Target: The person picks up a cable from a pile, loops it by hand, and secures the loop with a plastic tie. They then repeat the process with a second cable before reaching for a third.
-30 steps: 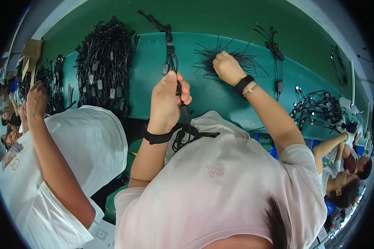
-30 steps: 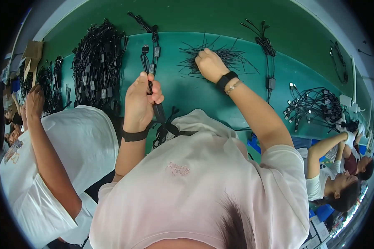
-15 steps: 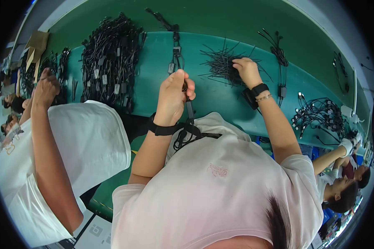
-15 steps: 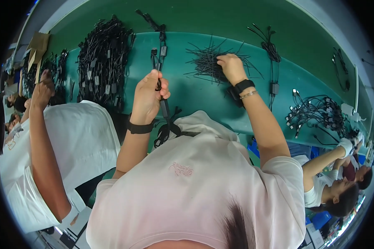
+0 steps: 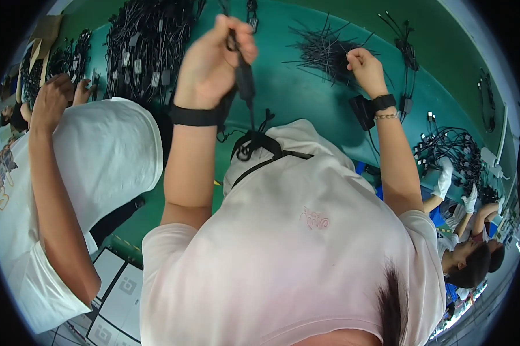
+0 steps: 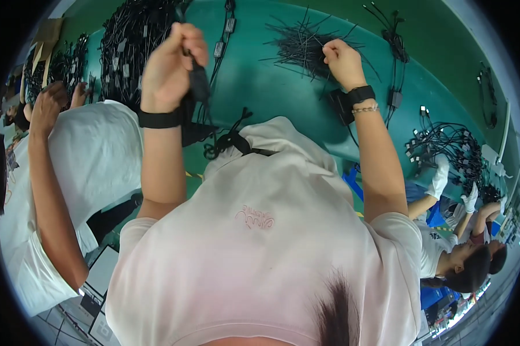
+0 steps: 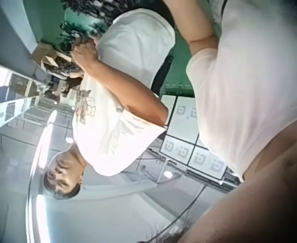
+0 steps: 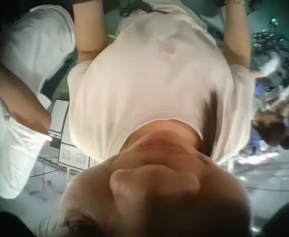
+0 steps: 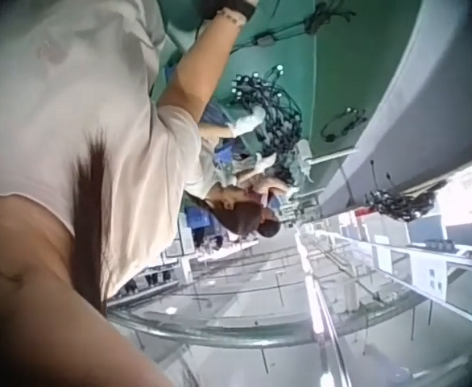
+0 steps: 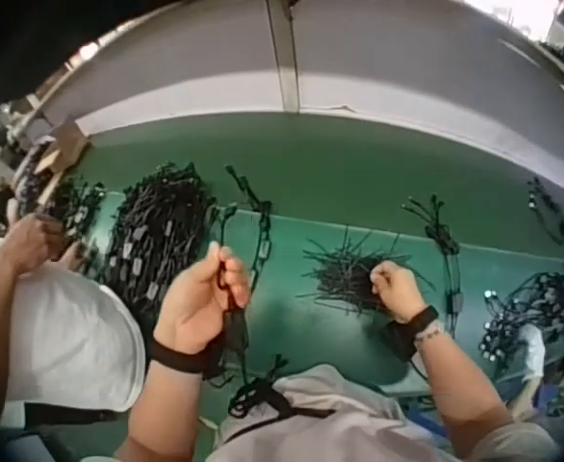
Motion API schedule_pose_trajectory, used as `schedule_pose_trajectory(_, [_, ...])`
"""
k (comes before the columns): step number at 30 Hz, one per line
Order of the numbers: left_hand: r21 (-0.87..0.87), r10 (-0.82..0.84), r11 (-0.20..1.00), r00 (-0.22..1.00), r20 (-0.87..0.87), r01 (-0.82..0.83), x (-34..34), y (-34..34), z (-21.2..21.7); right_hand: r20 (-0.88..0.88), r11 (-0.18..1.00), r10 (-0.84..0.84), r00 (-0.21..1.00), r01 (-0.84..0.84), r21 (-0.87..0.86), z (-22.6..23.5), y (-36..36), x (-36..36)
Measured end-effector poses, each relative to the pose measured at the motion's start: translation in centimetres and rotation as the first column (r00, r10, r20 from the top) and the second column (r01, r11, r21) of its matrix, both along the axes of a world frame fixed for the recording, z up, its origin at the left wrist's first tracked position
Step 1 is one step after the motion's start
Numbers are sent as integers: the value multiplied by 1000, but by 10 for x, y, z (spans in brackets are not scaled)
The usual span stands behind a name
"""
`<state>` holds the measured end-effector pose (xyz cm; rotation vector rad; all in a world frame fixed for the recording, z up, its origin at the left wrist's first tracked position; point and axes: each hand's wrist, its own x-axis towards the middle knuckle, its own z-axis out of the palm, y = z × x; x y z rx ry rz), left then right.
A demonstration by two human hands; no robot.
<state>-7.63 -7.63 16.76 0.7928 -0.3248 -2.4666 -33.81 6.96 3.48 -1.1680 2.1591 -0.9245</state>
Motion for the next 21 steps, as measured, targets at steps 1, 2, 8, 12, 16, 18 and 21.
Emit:
schedule_pose_trajectory(1, [159, 16, 987, 972, -233, 22, 5, -11, 4, 190, 999, 14, 982, -20, 29, 3, 2, 1])
schedule_pose_trajectory(2, [164, 15, 986, 975, -220, 22, 9, -17, 11, 373, 998, 20, 928, -43, 53, 7, 4, 2])
schedule_pose_trajectory(8, [462, 230, 887, 884, -407, -17, 5, -35, 58, 711, 815, 579, 400, -239, -529, 51, -22, 100])
schedule_pose_trajectory(12, [400, 378, 892, 831, -408, -209, 23, -68, 61, 818, 839, 530, 222, -273, -470, 69, -36, 140])
schedule_pose_trajectory(16, [415, 490, 836, 828, -272, -358, 53, -100, 61, 853, 832, 521, -29, -206, -515, 106, -25, 124])
schedule_pose_trajectory(18, [400, 486, 842, 832, -267, -363, 56, -99, 58, 838, 822, 536, -102, -161, -546, 120, -20, 119])
schedule_pose_trajectory(21, [382, 489, 844, 833, -259, -377, 56, -98, 60, 892, 894, 428, -144, -79, -441, 132, -14, 117])
